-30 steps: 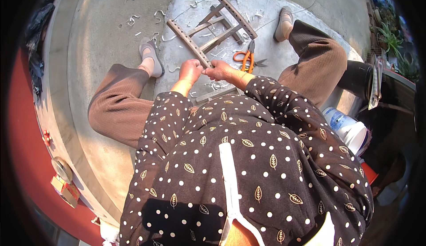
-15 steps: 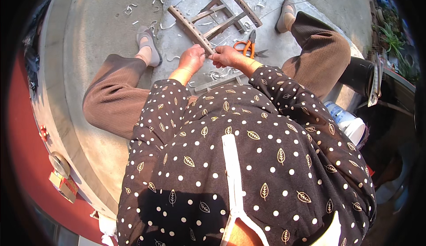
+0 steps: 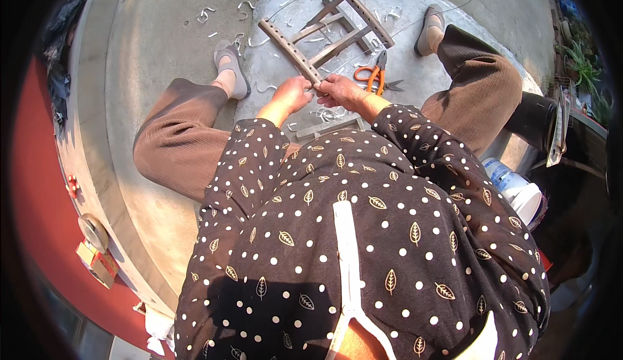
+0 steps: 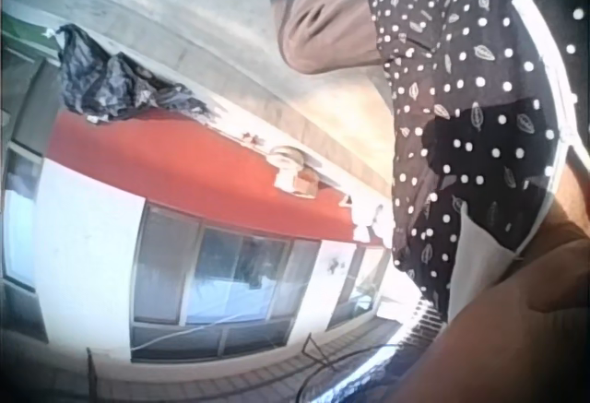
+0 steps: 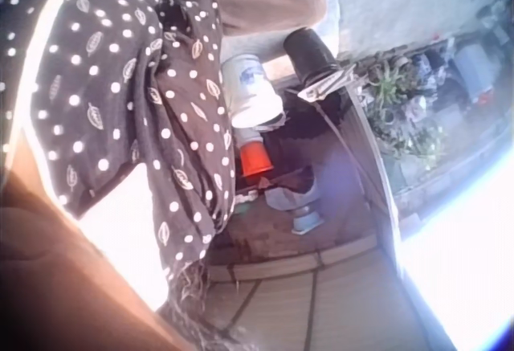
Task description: The person is assembling a small wooden frame by threading wire through pre-drilled holes. They use pliers to cut and bend the wire, securing the wooden pieces together. The person adjusts the frame and tightens the wire to ensure stability.
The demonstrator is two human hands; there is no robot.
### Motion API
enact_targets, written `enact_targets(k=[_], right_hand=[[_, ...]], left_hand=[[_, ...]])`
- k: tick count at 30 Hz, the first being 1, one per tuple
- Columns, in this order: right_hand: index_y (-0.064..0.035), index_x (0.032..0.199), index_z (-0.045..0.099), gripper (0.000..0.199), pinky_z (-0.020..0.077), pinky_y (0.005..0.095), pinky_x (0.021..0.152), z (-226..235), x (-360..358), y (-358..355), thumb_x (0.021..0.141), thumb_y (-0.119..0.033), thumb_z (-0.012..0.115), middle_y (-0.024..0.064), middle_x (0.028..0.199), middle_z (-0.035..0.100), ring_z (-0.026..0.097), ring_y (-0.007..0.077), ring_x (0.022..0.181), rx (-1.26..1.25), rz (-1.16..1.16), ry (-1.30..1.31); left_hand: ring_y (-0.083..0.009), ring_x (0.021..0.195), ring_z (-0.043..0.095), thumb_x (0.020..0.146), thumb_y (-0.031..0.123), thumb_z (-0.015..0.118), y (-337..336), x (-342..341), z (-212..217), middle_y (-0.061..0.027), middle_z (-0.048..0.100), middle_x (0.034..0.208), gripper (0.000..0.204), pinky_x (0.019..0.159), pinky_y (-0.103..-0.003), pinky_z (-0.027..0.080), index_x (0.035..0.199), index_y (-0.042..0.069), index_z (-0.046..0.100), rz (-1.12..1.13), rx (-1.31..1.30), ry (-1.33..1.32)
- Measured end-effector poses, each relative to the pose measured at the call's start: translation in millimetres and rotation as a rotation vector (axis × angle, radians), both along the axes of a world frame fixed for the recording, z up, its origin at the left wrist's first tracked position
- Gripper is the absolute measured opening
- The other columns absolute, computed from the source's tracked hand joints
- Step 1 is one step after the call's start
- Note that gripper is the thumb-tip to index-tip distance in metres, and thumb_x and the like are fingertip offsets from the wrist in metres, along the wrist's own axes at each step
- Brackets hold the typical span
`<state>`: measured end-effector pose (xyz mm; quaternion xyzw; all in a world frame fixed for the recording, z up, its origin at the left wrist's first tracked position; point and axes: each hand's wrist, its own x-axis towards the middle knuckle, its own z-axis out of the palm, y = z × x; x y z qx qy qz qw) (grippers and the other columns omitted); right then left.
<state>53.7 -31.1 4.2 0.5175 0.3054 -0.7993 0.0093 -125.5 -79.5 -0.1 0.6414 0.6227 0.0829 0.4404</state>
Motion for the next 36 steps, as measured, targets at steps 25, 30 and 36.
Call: enact_targets(k=[25, 30, 36], right_hand=[[-0.0014, 0.091, 0.060, 0.024, 0.0501, 0.0267, 0.051, -7.9, 57.7, 29.8, 0.087, -0.024, 0.063, 0.0045, 0.067, 0.062, 0.060, 0.0119, 0.056, 0.223, 0.438, -0.131], [-0.0021, 0.093, 0.061, 0.021, 0.0479, 0.0263, 0.055, 3.5, 60.8, 81.4, 0.085, -0.020, 0.066, 0.0017, 0.068, 0.060, 0.057, 0.0104, 0.061, 0.468, 0.561, -0.160], [0.0000, 0.115, 0.057, 0.043, 0.0543, 0.0296, 0.064, 6.7, 81.5, 147.2, 0.074, -0.005, 0.070, 0.0089, 0.087, 0.062, 0.062, 0.0160, 0.074, 0.525, 0.193, -0.240]], left_hand=[[-0.0107, 0.070, 0.063, 0.078, 0.019, 0.069, 63.3, -79.9, -29.9, -0.0046, 0.065, 0.088, 0.033, 0.052, -0.024, 0.050, 0.107, 0.005, 0.064, 0.788, -0.232, -0.244], [-0.0129, 0.061, 0.062, 0.077, 0.015, 0.069, 25.6, -73.2, -33.6, -0.0056, 0.064, 0.080, 0.027, 0.046, -0.026, 0.049, 0.098, 0.001, 0.062, 1.149, -0.315, -0.444], [-0.0221, 0.076, 0.063, 0.088, 0.017, 0.059, 17.0, -10.9, -1.3, -0.0080, 0.059, 0.096, 0.023, 0.060, -0.032, 0.052, 0.106, 0.005, 0.052, 1.187, -0.549, -0.610]])
